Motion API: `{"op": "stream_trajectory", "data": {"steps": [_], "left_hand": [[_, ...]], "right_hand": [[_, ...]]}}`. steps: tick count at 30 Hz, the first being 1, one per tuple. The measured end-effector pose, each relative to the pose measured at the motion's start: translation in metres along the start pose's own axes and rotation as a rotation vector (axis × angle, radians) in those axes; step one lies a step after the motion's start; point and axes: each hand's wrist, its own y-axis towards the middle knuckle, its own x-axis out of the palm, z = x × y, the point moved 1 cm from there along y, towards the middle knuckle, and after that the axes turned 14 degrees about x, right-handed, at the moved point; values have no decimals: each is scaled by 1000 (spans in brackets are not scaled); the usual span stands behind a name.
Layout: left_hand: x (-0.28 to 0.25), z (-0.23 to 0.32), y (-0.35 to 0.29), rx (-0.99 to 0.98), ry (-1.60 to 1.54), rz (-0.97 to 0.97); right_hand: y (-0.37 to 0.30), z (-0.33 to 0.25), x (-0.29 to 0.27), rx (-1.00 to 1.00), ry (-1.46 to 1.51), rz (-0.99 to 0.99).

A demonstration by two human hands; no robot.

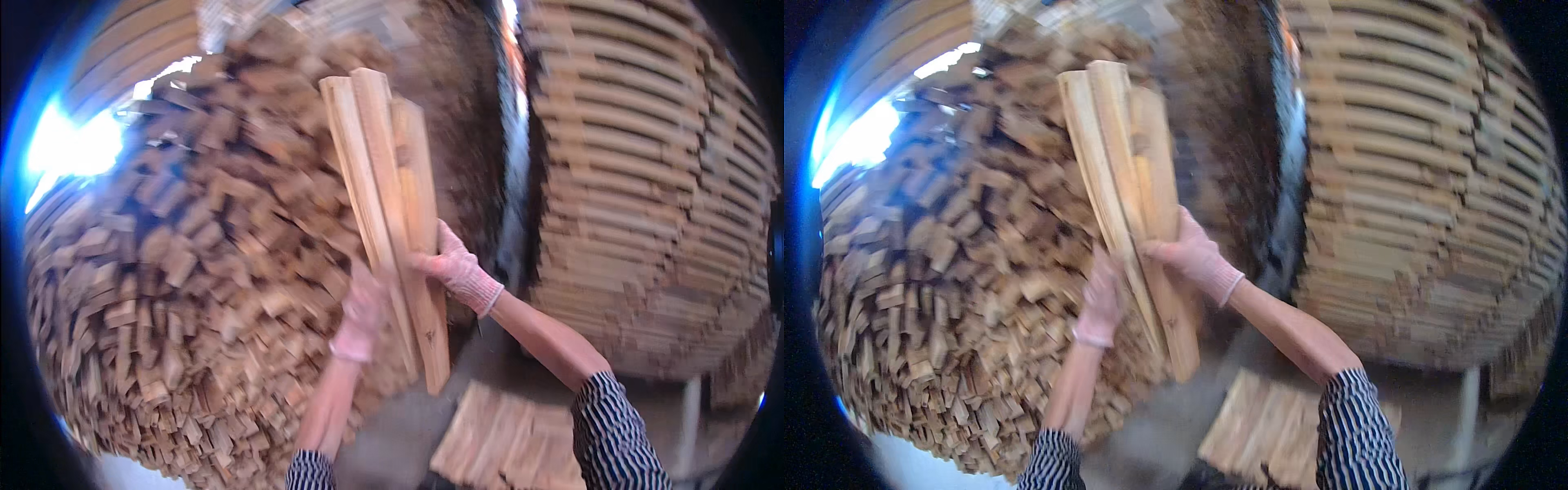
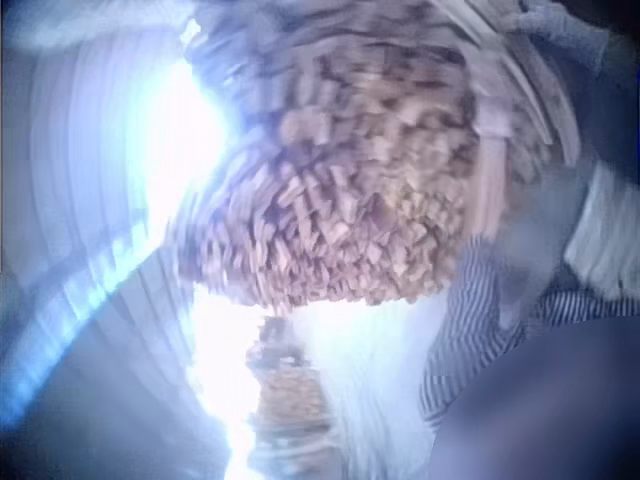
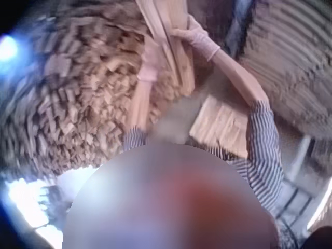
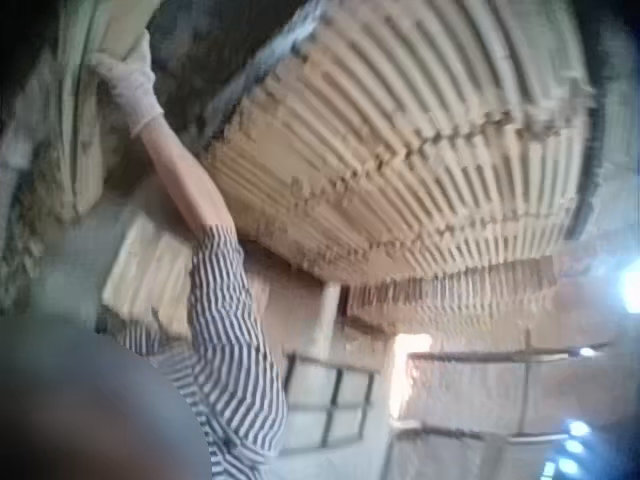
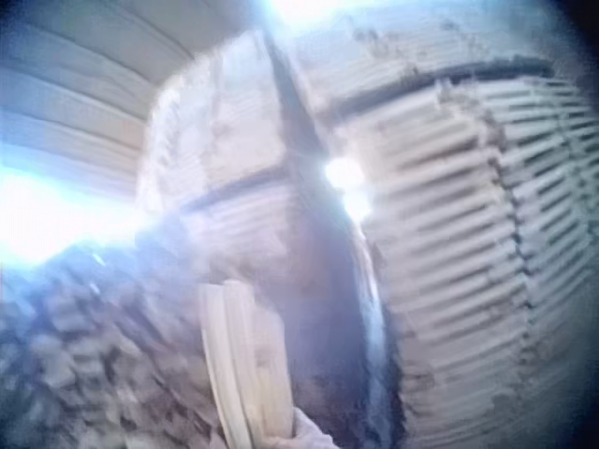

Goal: The person picks up wooden planks from a large pile and places them onto a metal frame on the floor. They arrange the planks in layers, alternating the orientation of the wood to create a stable stack. The person wears pink gloves and uses both hands to handle the lumber.

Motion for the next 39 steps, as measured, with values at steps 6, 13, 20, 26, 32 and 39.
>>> {"op": "stream_trajectory", "data": {"steps": [6, 13, 20, 26, 32, 39], "left_hand": [[15, -148, -146, 114, 678, -459], [57, -297, -421, -822, 109, -503], [92, -456, -595, -1242, 48, -879], [2, -583, -652, -1100, -134, -567], [148, -595, -605, -1391, 251, -182], [106, -667, -684, -1441, 271, -280]], "right_hand": [[-166, 158, -74, 470, -570, 210], [-379, 372, -145, 740, 475, 386], [-523, 560, -217, 866, -260, 542], [-504, 601, -271, 1008, -295, 480], [-575, 632, -258, 954, -211, 1077], [-652, 704, -338, 1266, -488, 1191]]}}
